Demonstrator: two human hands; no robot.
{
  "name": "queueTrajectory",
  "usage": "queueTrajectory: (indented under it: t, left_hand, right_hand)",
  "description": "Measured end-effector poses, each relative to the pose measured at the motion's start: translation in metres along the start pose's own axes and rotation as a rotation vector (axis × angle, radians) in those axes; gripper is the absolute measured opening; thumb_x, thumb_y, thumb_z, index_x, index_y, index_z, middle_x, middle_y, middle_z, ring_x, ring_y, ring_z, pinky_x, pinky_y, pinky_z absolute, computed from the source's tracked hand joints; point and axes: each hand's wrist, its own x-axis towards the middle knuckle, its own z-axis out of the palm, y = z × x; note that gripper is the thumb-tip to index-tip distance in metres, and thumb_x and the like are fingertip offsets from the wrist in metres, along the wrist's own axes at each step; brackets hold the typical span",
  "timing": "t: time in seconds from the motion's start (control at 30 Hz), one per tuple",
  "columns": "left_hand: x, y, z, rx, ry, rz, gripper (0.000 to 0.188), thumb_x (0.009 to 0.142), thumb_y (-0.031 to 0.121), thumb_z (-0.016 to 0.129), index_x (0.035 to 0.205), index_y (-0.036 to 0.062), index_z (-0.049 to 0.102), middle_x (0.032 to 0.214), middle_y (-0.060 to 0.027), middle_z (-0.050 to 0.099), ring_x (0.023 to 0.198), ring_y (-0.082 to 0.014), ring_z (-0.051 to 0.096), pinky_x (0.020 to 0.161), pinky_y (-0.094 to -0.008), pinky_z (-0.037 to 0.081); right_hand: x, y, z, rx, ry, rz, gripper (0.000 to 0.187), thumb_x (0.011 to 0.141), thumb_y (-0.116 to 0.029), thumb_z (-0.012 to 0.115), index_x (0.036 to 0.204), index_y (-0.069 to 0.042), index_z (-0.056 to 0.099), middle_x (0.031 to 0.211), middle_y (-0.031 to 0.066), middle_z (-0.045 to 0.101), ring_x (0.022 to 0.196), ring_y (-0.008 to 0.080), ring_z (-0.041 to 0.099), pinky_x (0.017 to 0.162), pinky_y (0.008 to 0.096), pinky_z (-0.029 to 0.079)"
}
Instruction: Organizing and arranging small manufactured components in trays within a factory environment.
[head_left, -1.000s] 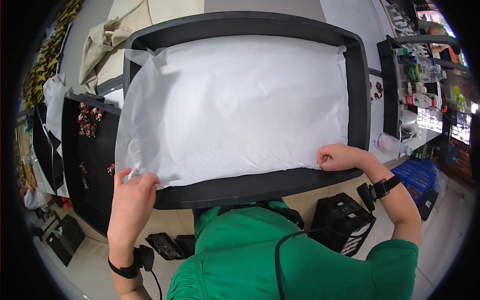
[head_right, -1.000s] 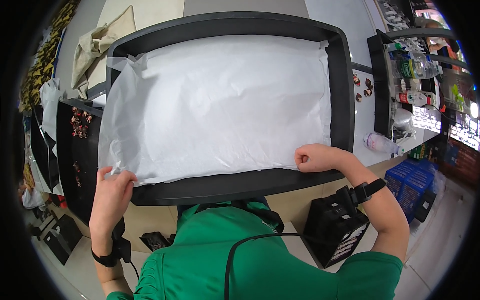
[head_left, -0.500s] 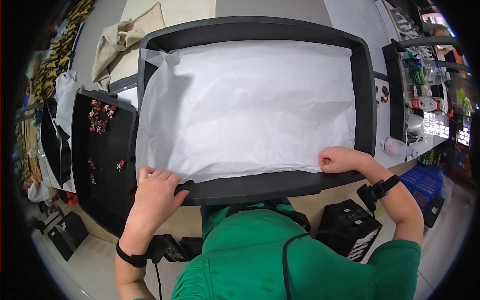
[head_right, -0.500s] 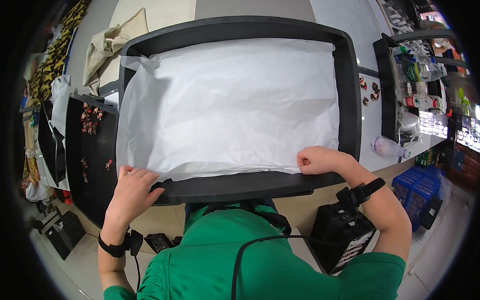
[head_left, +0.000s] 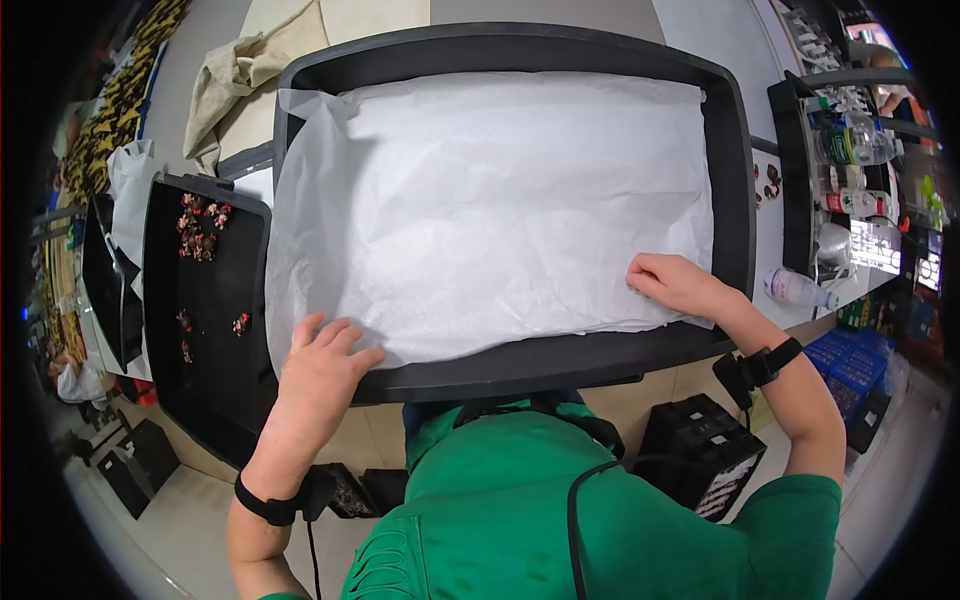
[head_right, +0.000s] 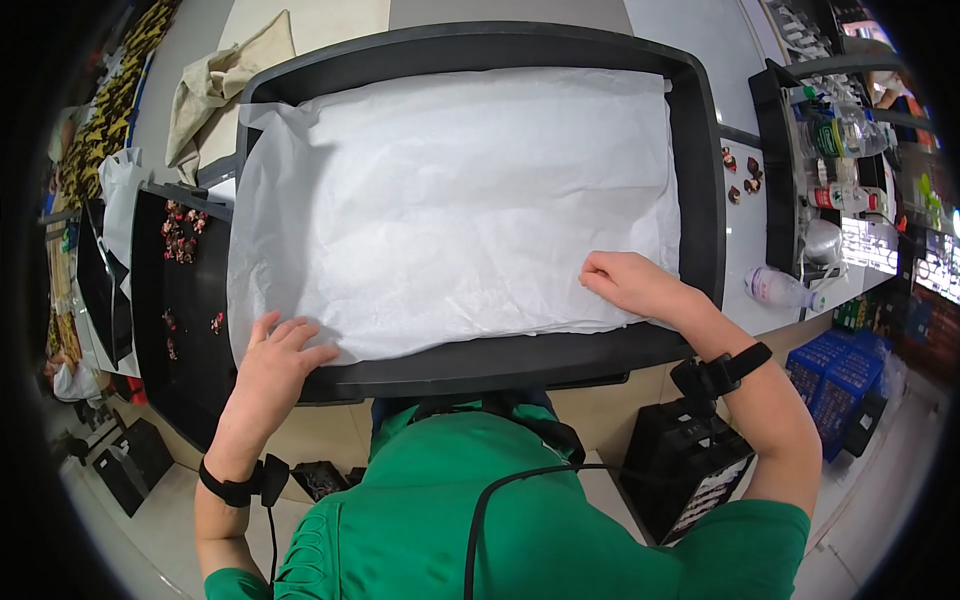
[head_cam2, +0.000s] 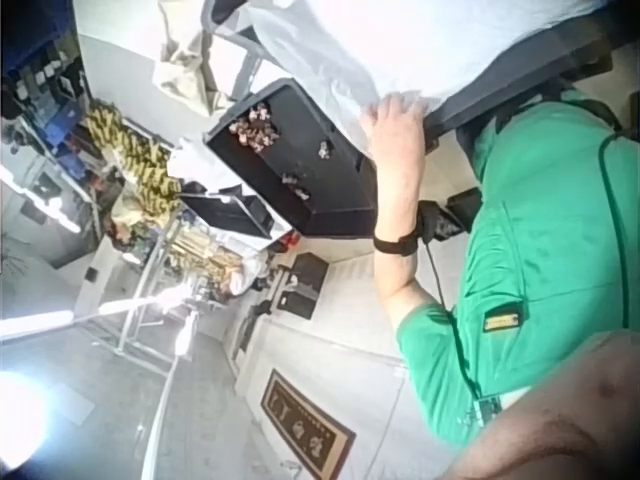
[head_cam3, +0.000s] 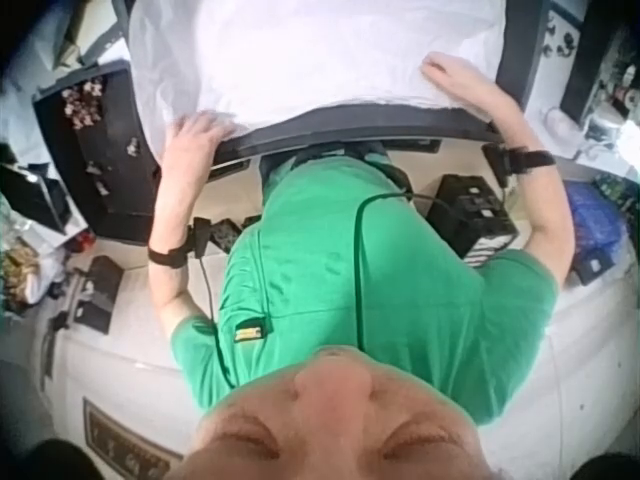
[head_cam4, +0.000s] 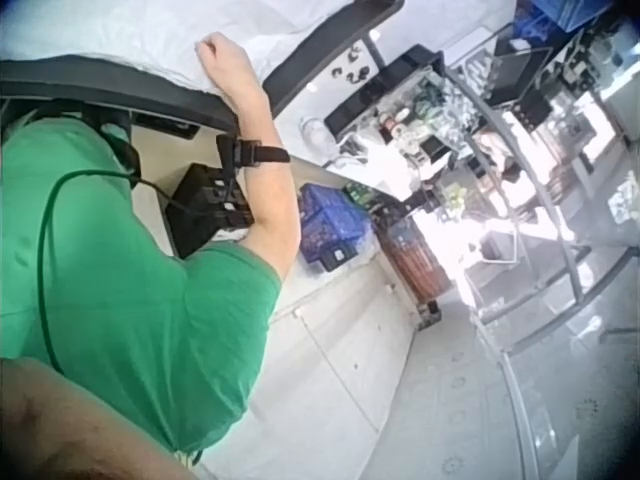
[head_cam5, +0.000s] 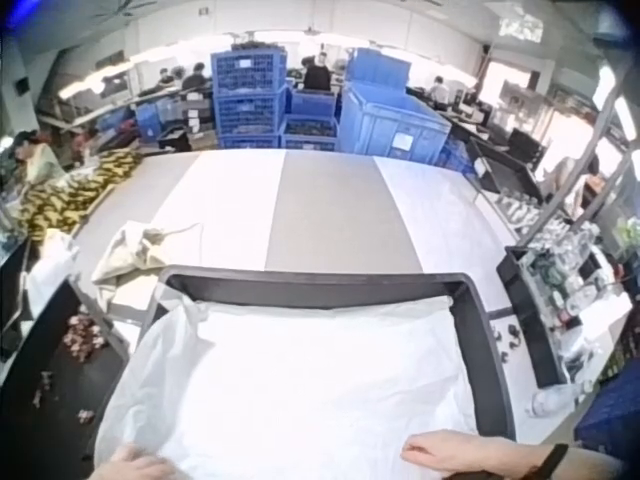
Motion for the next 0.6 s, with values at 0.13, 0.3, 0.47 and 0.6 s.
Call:
queueTrajectory:
  t: [0.13,0.3,0.47,0.6]
  left_hand:
    - [0.002,-0.002,0.006,0.035,-0.031,0.042,0.029,0.078,0.001,0.059,0.102,0.0119,0.07,0.112,-0.0086,0.062,0.12,-0.0262,0.054,0.112,-0.0491,0.03]
    - [0.01,0.006,-0.034,-0.301,-0.009,0.031,0.028,0.083,0.004,0.062,0.111,0.0079,0.065,0.116,-0.0125,0.062,0.122,-0.0323,0.052,0.109,-0.048,0.034]
    - [0.081,0.006,-0.053,-0.618,0.105,-0.196,0.029,0.092,0.013,0.057,0.121,0.0057,0.059,0.119,-0.0194,0.061,0.119,-0.0365,0.054,0.092,-0.043,0.048]
    - [0.136,-0.028,-0.006,-0.326,0.18,-0.167,0.041,0.096,0.023,0.054,0.135,0.0128,0.049,0.139,-0.0167,0.048,0.115,-0.0358,0.057,0.094,-0.0404,0.049]
  right_hand:
    - [0.005,0.004,0.01,-0.029,-0.097,-0.07,0.021,0.089,-0.023,0.06,0.1,-0.005,0.062,0.082,0.0115,0.065,0.078,0.0269,0.062,0.072,0.0357,0.049]
    - [0.004,0.011,0.031,-0.306,-0.233,-0.094,0.019,0.085,-0.016,0.06,0.102,-0.007,0.061,0.089,0.0109,0.064,0.086,0.03,0.063,0.076,0.0413,0.049]
    - [0.003,0.004,0.027,-0.308,-0.177,-0.147,0.019,0.085,-0.017,0.061,0.101,-0.007,0.061,0.09,0.0111,0.065,0.087,0.0312,0.063,0.075,0.0406,0.049]
    - [0.01,0.001,0.029,-0.257,-0.13,-0.254,0.017,0.084,-0.015,0.062,0.1,-0.008,0.061,0.081,0.0078,0.06,0.081,0.0281,0.06,0.072,0.0381,0.048]
